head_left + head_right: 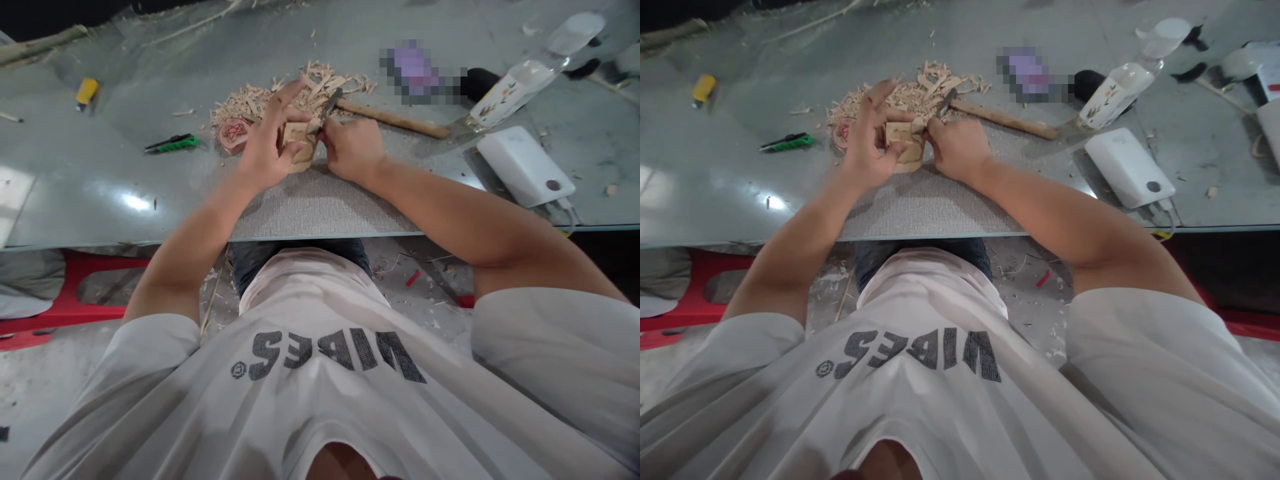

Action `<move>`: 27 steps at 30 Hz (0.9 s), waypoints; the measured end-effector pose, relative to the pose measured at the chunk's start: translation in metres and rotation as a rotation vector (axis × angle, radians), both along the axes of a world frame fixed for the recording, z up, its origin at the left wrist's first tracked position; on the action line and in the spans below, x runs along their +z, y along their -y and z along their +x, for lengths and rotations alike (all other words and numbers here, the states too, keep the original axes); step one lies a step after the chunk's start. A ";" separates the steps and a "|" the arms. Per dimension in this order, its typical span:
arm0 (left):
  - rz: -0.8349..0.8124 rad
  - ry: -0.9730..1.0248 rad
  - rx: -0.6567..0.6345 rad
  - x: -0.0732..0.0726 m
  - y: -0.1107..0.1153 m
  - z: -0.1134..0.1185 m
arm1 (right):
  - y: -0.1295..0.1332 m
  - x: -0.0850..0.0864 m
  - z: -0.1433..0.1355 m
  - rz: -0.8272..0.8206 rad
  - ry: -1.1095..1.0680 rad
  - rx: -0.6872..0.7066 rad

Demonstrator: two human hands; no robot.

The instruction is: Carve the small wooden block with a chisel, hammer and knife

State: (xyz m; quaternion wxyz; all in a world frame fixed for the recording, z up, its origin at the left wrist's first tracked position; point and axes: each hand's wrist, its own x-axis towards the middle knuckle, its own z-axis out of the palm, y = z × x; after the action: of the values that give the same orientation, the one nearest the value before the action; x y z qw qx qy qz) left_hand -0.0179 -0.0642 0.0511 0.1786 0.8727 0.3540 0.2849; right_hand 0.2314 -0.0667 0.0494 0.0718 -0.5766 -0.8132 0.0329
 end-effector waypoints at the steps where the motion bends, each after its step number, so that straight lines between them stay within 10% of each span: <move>1: -0.011 0.008 0.024 -0.004 -0.003 0.001 | 0.000 -0.002 -0.001 -0.007 -0.006 -0.008; 27: 0.228 -0.026 0.138 -0.031 -0.030 -0.012 | -0.005 -0.015 0.000 -0.030 0.012 -0.010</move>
State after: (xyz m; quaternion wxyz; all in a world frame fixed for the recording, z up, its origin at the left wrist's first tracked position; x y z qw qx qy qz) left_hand -0.0295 -0.0346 0.0203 0.0534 0.8646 0.3807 0.3235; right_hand 0.2310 -0.0620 0.0343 0.0586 -0.5819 -0.8101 0.0414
